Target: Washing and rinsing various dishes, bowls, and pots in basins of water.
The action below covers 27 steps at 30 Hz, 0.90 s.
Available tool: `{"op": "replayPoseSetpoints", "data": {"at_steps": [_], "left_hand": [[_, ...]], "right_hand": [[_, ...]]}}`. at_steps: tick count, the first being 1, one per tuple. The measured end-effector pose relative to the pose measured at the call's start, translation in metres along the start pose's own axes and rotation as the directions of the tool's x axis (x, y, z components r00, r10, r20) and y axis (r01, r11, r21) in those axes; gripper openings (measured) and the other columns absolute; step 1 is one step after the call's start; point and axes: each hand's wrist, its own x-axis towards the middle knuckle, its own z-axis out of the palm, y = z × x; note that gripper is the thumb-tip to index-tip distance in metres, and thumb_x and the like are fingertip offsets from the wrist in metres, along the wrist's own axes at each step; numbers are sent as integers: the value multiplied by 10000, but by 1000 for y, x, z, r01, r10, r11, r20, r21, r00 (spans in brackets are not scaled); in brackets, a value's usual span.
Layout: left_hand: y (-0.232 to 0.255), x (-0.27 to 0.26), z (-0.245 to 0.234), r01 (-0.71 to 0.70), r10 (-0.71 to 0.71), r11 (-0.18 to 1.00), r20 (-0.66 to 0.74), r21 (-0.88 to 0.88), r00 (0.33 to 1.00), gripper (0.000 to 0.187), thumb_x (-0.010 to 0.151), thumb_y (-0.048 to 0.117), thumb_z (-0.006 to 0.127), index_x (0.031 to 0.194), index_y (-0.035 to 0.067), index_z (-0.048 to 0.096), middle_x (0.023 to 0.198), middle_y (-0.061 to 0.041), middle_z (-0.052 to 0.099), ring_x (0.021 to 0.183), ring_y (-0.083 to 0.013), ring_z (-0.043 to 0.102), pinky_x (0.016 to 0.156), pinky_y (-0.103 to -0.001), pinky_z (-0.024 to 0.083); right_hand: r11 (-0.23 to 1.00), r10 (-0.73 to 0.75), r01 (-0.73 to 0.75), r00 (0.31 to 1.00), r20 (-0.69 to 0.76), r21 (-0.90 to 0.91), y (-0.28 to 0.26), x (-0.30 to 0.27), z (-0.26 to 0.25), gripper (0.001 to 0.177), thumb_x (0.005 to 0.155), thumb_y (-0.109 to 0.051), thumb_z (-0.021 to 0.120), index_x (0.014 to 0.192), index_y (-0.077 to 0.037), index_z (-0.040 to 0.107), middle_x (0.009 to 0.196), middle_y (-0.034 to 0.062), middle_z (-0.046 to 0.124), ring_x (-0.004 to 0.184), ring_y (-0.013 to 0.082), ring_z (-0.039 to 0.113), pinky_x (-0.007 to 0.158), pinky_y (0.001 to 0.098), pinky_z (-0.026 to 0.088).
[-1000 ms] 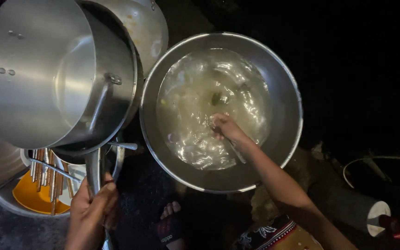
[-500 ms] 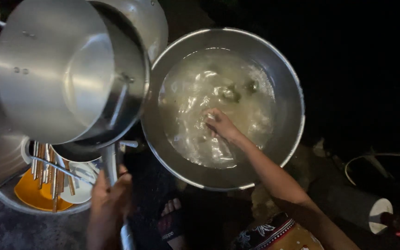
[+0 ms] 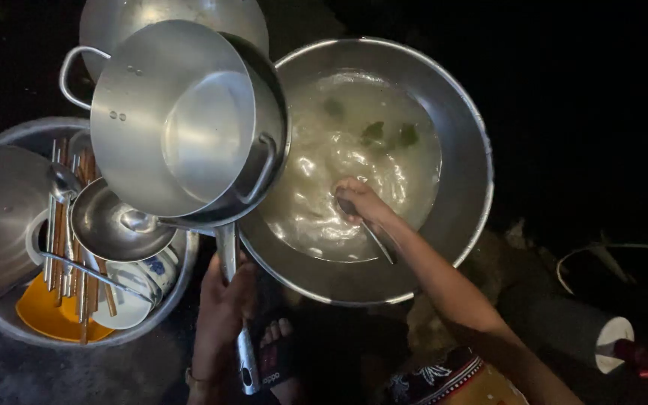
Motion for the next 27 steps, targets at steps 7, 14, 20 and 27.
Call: {"op": "replayPoseSetpoints", "data": {"at_steps": [7, 14, 20, 27], "left_hand": [[-14, 6, 9, -42, 47, 992, -43, 120, 998, 233, 945, 148, 587, 1167, 81, 571, 622, 17, 544, 436, -64, 451, 382, -231, 349], [-31, 15, 15, -103, 104, 993, -7, 59, 995, 266, 965, 176, 591, 1213, 86, 556, 703, 45, 572, 509, -34, 472, 428, -205, 370], [-53, 24, 7, -43, 45, 998, 28, -56, 999, 206, 970, 142, 611, 1137, 61, 522, 597, 27, 490, 420, -68, 427, 365, -242, 333], [-38, 20, 14, -13, 16, 996, 29, -90, 999, 212, 961, 136, 612, 1135, 65, 514, 568, 20, 485, 380, -80, 416, 345, -251, 330]], "right_hand": [[1000, 8, -8, 1000, 11, -12, 4, 2, -3, 111, 1033, -150, 535, 1113, -83, 571, 657, 53, 560, 416, 114, 507, 331, 242, 337], [1000, -8, 8, 1000, 19, -23, 8, 12, -5, 213, 965, -70, 539, 1167, -79, 608, 756, 64, 649, 474, 114, 548, 360, 234, 375], [998, 39, -40, 999, -9, -56, 11, 9, -11, 142, 1010, -134, 559, 1143, -97, 591, 722, 43, 590, 464, 126, 553, 348, 243, 347], [977, 73, -71, 997, 2, -202, -6, -2, 4, 221, 949, -112, 594, 1169, -129, 592, 752, 26, 594, 507, 94, 552, 397, 230, 359]]}}
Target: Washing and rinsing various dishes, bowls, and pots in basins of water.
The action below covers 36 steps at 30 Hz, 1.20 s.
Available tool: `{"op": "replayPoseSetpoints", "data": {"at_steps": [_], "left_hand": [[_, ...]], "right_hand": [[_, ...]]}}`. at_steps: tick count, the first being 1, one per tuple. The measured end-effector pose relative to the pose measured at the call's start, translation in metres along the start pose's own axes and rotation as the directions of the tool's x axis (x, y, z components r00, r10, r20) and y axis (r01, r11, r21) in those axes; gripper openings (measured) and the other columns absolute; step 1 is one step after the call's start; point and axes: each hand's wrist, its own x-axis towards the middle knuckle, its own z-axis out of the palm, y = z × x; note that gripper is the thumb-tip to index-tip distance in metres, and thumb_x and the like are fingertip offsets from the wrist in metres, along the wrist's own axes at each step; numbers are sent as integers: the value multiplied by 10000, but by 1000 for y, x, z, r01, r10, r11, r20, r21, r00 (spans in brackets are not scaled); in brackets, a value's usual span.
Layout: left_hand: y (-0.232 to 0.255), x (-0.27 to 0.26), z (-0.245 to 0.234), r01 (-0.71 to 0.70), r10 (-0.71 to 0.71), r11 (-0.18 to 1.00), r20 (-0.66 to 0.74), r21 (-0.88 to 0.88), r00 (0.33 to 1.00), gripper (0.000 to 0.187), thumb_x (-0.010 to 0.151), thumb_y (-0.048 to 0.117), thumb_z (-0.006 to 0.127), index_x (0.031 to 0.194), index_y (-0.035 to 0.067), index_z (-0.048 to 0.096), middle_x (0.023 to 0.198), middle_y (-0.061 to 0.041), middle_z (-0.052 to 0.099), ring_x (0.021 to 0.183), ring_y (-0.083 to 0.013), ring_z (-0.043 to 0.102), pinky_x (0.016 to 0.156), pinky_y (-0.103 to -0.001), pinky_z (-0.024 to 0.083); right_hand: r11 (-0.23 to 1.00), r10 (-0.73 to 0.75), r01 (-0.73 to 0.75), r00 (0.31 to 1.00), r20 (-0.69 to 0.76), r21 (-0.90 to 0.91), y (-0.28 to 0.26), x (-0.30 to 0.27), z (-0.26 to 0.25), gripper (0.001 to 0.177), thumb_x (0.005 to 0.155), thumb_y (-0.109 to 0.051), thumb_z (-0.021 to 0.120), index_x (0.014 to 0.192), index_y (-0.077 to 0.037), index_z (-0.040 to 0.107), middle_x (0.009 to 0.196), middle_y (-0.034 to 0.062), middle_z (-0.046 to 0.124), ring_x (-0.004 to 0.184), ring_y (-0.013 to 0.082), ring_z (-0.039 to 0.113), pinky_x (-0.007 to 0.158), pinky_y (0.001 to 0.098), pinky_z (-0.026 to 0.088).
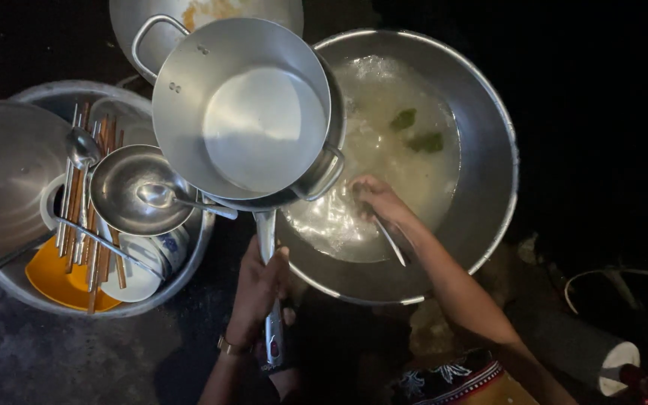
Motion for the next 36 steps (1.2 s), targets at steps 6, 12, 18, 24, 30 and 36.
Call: {"op": "replayPoseSetpoints", "data": {"at_steps": [6, 12, 18, 24, 30, 36], "left_hand": [[4, -1, 1, -6, 6, 1000, 18, 22, 1000, 203, 972, 147, 602, 1127, 51, 512, 538, 13, 478, 374, -81, 407, 344, -245, 314], [9, -4, 1, 23, -23, 999, 1, 33, 1000, 206, 971, 155, 607, 1137, 67, 523, 593, 18, 498, 395, -74, 419, 355, -238, 325], [44, -10, 1, 62, -57, 985, -33, 163, 998, 226, 950, 167, 610, 1157, 89, 566, 624, 15, 537, 436, -71, 448, 381, -250, 361], [47, -10, -2, -323, 305, 928, 118, 186, 945, 332, 1007, 154, 582, 1318, 50, 532, 1003, 58, 669, 833, -11, 586, 701, -194, 483], [42, -7, -4, -6, 15, 974, -36, 226, 999, 259, 989, 171, 619, 1203, 30, 585, 684, 19, 545, 482, -63, 465, 413, -242, 376], [23, 3, -7, 9, -10, 999, 20, 50, 1000, 209, 943, 159, 624, 1120, 84, 542, 687, 33, 530, 467, -65, 479, 404, -243, 395]], "right_hand": [[953, -128, 60, 968, -217, -298, 92, 54, -66, 262, 1118, -228, 647, 1164, 26, 607, 880, 245, 594, 613, 236, 559, 492, 318, 484], [628, -90, -288, 896, -435, -723, -27, -31, 3, 403, 1146, -382, 382, 1417, -124, 534, 1337, 245, 599, 1202, 426, 582, 1010, 477, 453], [427, -417, -6, 886, -203, -904, -49, -51, 4, 474, 917, 4, 483, 1300, -220, 649, 1363, 185, 611, 1160, 407, 625, 973, 468, 506], [346, -640, 349, 766, 53, -871, -47, -47, 9, 480, 866, 41, 521, 1291, -121, 675, 1253, 184, 662, 1116, 365, 672, 978, 428, 536], [911, -180, 27, 924, -337, -412, -144, -99, 63, 350, 1076, -162, 477, 1409, -170, 585, 842, 104, 679, 590, 210, 567, 554, 382, 474], [655, -527, 283, 836, -154, -700, -191, -137, 94, 244, 1069, -127, 524, 1303, -61, 538, 865, 50, 696, 659, 194, 615, 633, 315, 515]]}}
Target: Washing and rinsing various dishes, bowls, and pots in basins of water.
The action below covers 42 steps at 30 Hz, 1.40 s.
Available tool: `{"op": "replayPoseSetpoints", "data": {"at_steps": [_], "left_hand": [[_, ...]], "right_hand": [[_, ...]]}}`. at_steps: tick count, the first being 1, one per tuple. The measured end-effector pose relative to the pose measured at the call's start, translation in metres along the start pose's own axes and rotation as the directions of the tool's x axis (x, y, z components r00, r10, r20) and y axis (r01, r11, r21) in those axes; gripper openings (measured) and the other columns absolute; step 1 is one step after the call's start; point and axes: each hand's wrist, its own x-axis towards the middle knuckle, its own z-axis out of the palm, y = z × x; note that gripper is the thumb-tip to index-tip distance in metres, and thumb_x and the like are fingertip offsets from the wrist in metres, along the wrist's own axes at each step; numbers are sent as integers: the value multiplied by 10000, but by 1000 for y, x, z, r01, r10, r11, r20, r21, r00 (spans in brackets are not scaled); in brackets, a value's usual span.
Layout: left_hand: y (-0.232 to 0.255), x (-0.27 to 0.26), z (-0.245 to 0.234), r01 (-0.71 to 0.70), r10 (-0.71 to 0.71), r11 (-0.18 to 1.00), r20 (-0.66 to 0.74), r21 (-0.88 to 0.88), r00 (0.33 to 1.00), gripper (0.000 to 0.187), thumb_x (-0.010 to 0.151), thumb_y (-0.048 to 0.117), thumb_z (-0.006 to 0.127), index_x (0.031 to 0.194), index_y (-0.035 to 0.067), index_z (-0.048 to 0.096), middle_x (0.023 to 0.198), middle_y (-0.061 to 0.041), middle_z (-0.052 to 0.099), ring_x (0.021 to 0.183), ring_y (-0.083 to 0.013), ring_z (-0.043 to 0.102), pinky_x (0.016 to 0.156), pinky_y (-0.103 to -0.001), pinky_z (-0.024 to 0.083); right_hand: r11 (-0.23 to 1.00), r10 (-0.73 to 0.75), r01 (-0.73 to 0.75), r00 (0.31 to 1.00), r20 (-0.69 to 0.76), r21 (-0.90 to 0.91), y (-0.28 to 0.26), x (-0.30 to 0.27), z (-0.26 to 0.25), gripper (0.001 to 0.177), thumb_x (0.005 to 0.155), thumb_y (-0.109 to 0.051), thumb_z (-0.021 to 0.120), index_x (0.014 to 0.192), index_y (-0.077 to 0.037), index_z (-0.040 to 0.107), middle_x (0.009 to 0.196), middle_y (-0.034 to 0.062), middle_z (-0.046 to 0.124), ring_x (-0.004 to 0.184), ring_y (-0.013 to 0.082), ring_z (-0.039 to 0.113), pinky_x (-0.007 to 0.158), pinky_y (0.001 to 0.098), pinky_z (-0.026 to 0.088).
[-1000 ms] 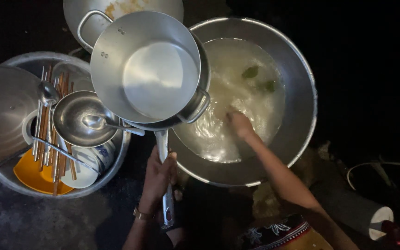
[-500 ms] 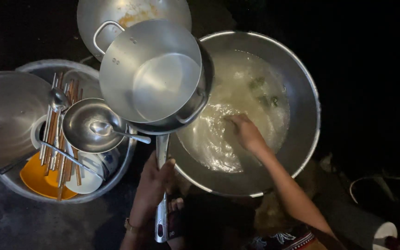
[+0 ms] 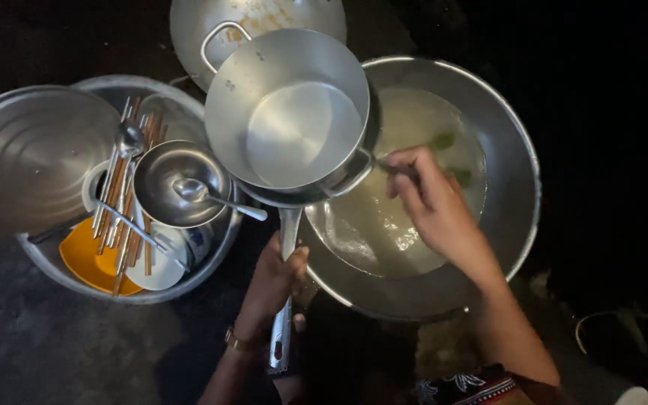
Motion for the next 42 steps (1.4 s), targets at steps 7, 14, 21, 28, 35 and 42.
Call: {"op": "replayPoseSetpoints", "data": {"at_steps": [7, 14, 21, 28, 35, 42], "left_hand": [[-37, 10, -5, -41, 42, 999, 19, -36, 999, 185, 926, 110, 614, 1091, 70, 540, 625, 11, 532, 469, -79, 485, 409, -251, 385], [-29, 10, 1, 4, 1, 997, 61, -81, 998, 88, 936, 116, 596, 883, 50, 569, 504, 4, 493, 369, -105, 450, 357, -276, 351], [-83, 26, -26, -171, 156, 983, 180, 74, 971, 327, 1033, 85, 629, 747, -51, 551, 546, -51, 575, 435, -139, 531, 418, -285, 398], [-18, 8, 0, -39, 38, 999, 37, 20, 999, 134, 957, 90, 577, 1055, 28, 509, 576, -9, 517, 433, -100, 481, 382, -270, 392], [-25, 16, 11, -58, 61, 994, 37, -93, 997, 176, 960, 100, 596, 1070, 62, 464, 554, 7, 458, 395, -88, 420, 363, -265, 352], [-23, 11, 17, -138, 142, 986, 46, -94, 989, 169, 954, 80, 577, 1081, 49, 471, 537, -7, 461, 366, -102, 424, 348, -272, 357]], "right_hand": [[911, -402, 237, 690, 602, 337, -80, 16, 119, 537, 1033, -135, 556, 1526, -62, 357, 1265, 250, 608, 1058, 273, 641, 840, 390, 566], [914, 39, -301, 733, 679, 273, -43, 82, 318, 812, 840, -165, 637, 1559, 1, 297, 1037, 221, 696, 814, 258, 647, 645, 398, 535], [900, -276, -9, 762, 586, 435, -68, 40, 226, 742, 883, -86, 615, 1560, 31, 334, 1450, 235, 551, 1273, 288, 587, 1012, 359, 505], [710, -381, 398, 911, -159, 580, -6, -7, 72, 322, 1037, -44, 648, 1346, -58, 561, 1350, 133, 603, 1282, 240, 603, 1122, 388, 534], [434, 252, -257, 955, 158, 863, 87, 23, 81, 507, 956, -323, 577, 1393, -116, 425, 1416, 143, 529, 1303, 296, 557, 1062, 504, 493], [180, 61, -358, 934, 353, 916, 108, 49, 138, 665, 958, -526, 481, 1448, -79, 438, 1500, 166, 474, 1335, 322, 537, 1095, 578, 473]]}}
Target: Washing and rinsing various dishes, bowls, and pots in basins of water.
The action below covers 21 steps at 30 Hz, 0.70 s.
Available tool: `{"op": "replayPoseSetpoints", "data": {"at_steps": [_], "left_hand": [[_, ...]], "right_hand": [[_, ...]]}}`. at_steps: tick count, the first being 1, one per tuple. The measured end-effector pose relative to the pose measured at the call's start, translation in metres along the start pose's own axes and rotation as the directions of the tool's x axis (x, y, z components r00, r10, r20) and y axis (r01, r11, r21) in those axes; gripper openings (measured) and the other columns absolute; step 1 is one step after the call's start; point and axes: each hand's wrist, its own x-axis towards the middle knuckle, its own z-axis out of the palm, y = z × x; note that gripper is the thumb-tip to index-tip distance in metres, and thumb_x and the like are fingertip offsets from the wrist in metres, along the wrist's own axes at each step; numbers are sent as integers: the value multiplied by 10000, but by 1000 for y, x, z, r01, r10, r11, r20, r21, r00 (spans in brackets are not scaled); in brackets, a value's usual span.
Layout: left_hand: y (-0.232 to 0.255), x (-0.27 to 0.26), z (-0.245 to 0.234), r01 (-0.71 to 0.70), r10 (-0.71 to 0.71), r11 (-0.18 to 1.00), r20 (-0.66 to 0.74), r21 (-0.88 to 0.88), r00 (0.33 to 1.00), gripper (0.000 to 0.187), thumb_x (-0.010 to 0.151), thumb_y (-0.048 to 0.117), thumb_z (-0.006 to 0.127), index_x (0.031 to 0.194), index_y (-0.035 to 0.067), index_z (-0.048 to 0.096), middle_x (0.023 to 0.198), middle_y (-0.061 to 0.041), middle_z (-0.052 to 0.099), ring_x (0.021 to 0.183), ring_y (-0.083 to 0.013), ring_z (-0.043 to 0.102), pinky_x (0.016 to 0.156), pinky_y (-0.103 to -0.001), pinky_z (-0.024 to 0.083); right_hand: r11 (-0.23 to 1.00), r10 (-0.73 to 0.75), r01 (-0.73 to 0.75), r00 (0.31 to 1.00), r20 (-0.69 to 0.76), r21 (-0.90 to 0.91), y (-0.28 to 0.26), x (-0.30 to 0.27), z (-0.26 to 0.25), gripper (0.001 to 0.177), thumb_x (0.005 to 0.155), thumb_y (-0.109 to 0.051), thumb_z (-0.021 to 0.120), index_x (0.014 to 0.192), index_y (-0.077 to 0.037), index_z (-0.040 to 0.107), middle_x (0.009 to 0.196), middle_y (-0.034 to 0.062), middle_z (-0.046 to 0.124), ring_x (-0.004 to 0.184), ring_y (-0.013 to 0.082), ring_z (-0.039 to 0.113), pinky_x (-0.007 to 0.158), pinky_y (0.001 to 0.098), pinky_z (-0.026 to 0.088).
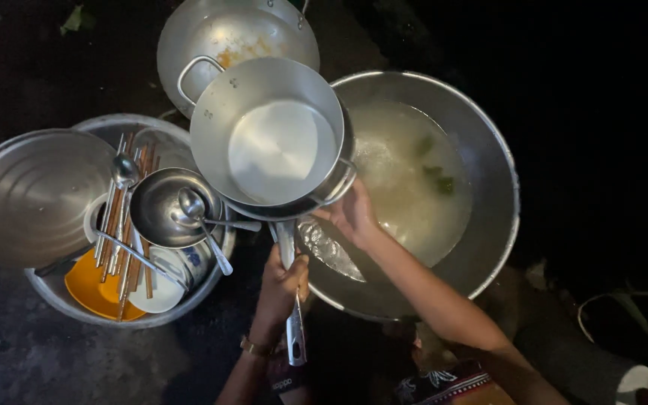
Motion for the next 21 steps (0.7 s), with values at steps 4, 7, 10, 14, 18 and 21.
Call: {"op": "replayPoseSetpoints", "data": {"at_steps": [4, 7, 10, 14, 18, 21], "left_hand": [[-2, -1, 3, 47, -48, 998, -25, -31, 999, 187, 959, 77, 580, 1095, 50, 455, 560, 3, 469, 377, -92, 423, 350, -269, 350], [1, -2, 4, 68, -69, 997, -42, -22, 997, 202, 954, 81, 578, 1114, 55, 457, 550, -1, 464, 364, -94, 417, 342, -270, 343], [2, -1, 0, 92, -93, 996, -57, -17, 994, 209, 952, 81, 577, 1119, 45, 455, 528, -11, 457, 346, -98, 406, 328, -272, 333], [4, 1, 2, 129, -130, 991, -62, -19, 990, 221, 953, 72, 575, 1122, 36, 437, 534, -2, 461, 348, -89, 400, 328, -260, 327], [-13, 3, 0, 33, -33, 998, -9, 47, 999, 257, 926, 59, 548, 1161, 62, 445, 508, -27, 494, 333, -105, 445, 320, -267, 362], [-16, 1, 2, -35, 35, 996, 0, 80, 999, 179, 976, 36, 579, 1107, -8, 465, 600, -23, 508, 388, -101, 459, 354, -261, 364]], "right_hand": [[994, -22, 26, 999, -42, 108, 2, 6, 8, 812, 979, -692, 340, 1484, -66, 449, 1480, 230, 499, 1300, 340, 568, 1080, 548, 478], [985, -27, 34, 999, -41, 168, 5, -1, 10, 847, 958, -733, 289, 1498, -96, 427, 1495, 188, 489, 1300, 301, 556, 1074, 531, 452], [985, -47, 44, 999, 15, 165, 9, -22, 17, 797, 940, -661, 333, 1506, -104, 408, 1518, 142, 485, 1332, 250, 546, 1096, 505, 445], [998, -47, 56, 981, 189, -40, 60, -47, -20, 584, 959, -321, 582, 1441, -15, 461, 1461, 153, 517, 1339, 255, 571, 1163, 460, 491], [974, 102, -27, 939, 328, -225, 41, -55, 18, 485, 1043, -248, 629, 1425, 41, 557, 1292, 172, 601, 1164, 248, 598, 1027, 380, 492], [953, 265, -216, 934, 240, -212, 48, -23, 36, 428, 1056, -277, 608, 1344, 40, 611, 1155, 130, 683, 1027, 184, 643, 887, 326, 518]]}}
